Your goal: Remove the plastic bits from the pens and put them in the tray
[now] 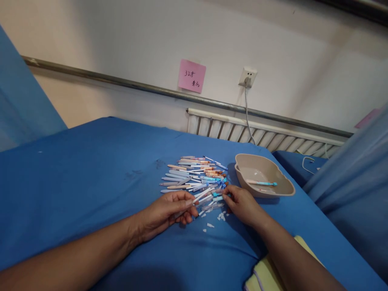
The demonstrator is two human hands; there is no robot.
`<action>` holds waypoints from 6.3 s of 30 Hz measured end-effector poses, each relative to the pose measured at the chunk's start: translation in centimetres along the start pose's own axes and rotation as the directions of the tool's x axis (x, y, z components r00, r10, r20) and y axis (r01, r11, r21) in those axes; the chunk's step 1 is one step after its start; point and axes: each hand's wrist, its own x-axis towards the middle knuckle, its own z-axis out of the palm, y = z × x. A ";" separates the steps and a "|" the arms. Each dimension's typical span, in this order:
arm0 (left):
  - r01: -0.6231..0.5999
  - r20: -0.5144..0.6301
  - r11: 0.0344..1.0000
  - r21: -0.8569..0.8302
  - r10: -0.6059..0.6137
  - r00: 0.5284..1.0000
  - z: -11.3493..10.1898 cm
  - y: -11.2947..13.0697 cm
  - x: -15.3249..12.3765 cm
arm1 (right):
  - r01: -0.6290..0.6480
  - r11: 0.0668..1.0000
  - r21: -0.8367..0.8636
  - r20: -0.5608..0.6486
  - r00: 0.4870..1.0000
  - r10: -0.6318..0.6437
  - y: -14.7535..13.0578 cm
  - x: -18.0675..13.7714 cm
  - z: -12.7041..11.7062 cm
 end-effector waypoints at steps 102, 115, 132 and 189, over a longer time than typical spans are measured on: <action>-0.132 -0.070 0.817 0.561 0.206 0.976 1.0 -0.5 -0.4 | 0.292 0.887 0.359 -0.080 0.956 -0.283 -3.5 -1.3 0.3; -0.191 -0.030 0.728 0.658 0.279 0.960 1.2 -0.3 -0.9 | 0.371 0.900 0.231 -0.017 0.926 -0.377 -4.5 -2.0 0.5; -0.247 0.034 0.499 0.831 0.396 0.917 1.2 0.0 -1.1 | 0.316 0.919 0.234 -0.010 0.946 -0.323 -4.8 -2.1 1.0; -0.116 -0.131 0.915 0.388 0.179 0.975 0.2 0.0 0.0 | 0.398 0.907 0.140 -0.170 0.912 -0.374 -4.0 -1.6 1.3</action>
